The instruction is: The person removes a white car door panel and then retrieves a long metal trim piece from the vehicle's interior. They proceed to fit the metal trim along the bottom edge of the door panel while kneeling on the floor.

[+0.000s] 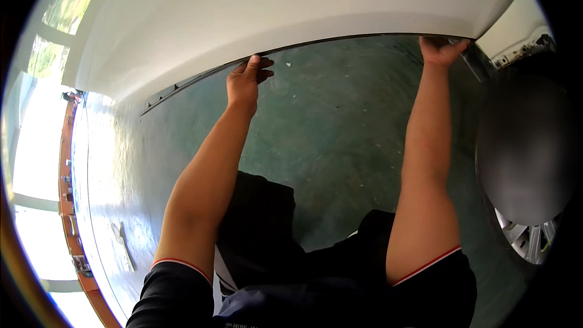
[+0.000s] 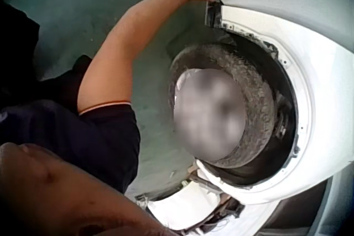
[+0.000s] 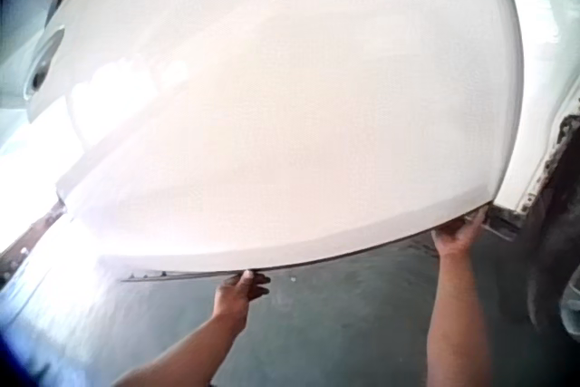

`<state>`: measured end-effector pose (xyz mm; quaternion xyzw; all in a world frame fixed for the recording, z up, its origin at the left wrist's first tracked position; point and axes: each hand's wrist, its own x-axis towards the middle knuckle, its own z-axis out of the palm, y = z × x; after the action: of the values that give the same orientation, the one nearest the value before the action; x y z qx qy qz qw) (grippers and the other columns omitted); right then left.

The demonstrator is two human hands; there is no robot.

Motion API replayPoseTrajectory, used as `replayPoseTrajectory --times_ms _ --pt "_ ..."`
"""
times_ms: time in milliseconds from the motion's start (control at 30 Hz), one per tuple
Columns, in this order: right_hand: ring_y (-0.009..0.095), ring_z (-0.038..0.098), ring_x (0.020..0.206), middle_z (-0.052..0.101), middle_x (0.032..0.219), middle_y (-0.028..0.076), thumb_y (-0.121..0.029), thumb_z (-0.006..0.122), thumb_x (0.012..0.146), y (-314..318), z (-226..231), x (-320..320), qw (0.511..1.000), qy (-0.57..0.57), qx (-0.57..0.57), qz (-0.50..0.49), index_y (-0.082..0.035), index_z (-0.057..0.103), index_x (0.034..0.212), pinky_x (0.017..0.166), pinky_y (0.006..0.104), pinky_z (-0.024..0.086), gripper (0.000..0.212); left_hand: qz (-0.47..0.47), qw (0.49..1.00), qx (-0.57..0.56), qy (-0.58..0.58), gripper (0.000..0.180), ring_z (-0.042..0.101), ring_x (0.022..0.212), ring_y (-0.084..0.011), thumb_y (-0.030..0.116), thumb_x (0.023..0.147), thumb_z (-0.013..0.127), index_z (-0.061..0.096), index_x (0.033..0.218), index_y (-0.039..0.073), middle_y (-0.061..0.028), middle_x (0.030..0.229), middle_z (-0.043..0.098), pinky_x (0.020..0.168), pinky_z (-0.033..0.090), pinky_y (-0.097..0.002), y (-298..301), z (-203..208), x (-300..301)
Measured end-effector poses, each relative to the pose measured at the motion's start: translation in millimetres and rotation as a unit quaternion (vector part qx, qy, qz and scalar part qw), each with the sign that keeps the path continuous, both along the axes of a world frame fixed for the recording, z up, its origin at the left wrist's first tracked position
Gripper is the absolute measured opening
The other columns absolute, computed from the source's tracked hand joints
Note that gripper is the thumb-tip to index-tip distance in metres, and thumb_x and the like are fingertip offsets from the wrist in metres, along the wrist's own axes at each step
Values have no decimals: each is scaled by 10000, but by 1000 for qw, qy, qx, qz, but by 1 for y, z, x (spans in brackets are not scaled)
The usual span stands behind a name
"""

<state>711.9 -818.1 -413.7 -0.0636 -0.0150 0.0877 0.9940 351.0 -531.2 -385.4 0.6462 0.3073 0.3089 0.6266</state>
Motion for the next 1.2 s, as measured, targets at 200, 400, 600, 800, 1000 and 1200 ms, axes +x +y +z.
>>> replayPoseTrajectory --times_ms 200,400,600,800,1000,1200 --pt "252 535 1258 559 1392 32 -775 617 776 -3 5 2 1000 -9 -29 0 -159 561 1362 1048 463 449 852 20 1000 8 -5 439 685 831 -225 393 989 652 687 1074 -36 -150 1009 742 812 563 -350 -5 0 3" --pt "259 528 1275 560 1398 42 -749 632 773 -1 -10 12 999 -24 -22 -6 -154 551 1376 1057 480 440 851 14 1000 -1 -3 440 685 818 -232 385 982 665 684 1101 -38 -156 1017 748 824 566 -345 -2 2 1" --pt "270 534 1276 578 1375 60 -677 630 777 2 2 0 998 -20 -55 -27 -137 571 1345 1054 484 443 786 -10 1000 -17 3 493 690 829 -223 422 955 692 687 1101 -49 -137 1007 743 833 558 -345 -3 7 -3" --pt "261 564 1227 603 1323 67 -569 672 787 10 6 -12 999 11 -8 -41 -128 607 1284 1016 470 474 667 -97 984 -148 -6 636 635 1116 -279 417 955 691 505 1359 -37 -162 1283 637 1000 494 -401 4 13 -16" --pt "249 596 1025 615 1166 74 -636 697 828 62 -3 -66 994 76 -58 -44 -91 616 1176 941 486 511 652 -120 959 -214 -144 557 477 1370 -347 279 998 641 432 1419 -20 -152 1471 504 1184 337 -453 24 4 -26" --pt "201 538 1119 567 1194 5 -594 735 847 123 -17 -140 997 40 -51 42 -98 575 1250 1077 469 420 658 -139 940 -254 -178 324 471 1383 -335 98 965 616 567 1278 28 -122 1376 585 1202 324 -473 28 14 -27"
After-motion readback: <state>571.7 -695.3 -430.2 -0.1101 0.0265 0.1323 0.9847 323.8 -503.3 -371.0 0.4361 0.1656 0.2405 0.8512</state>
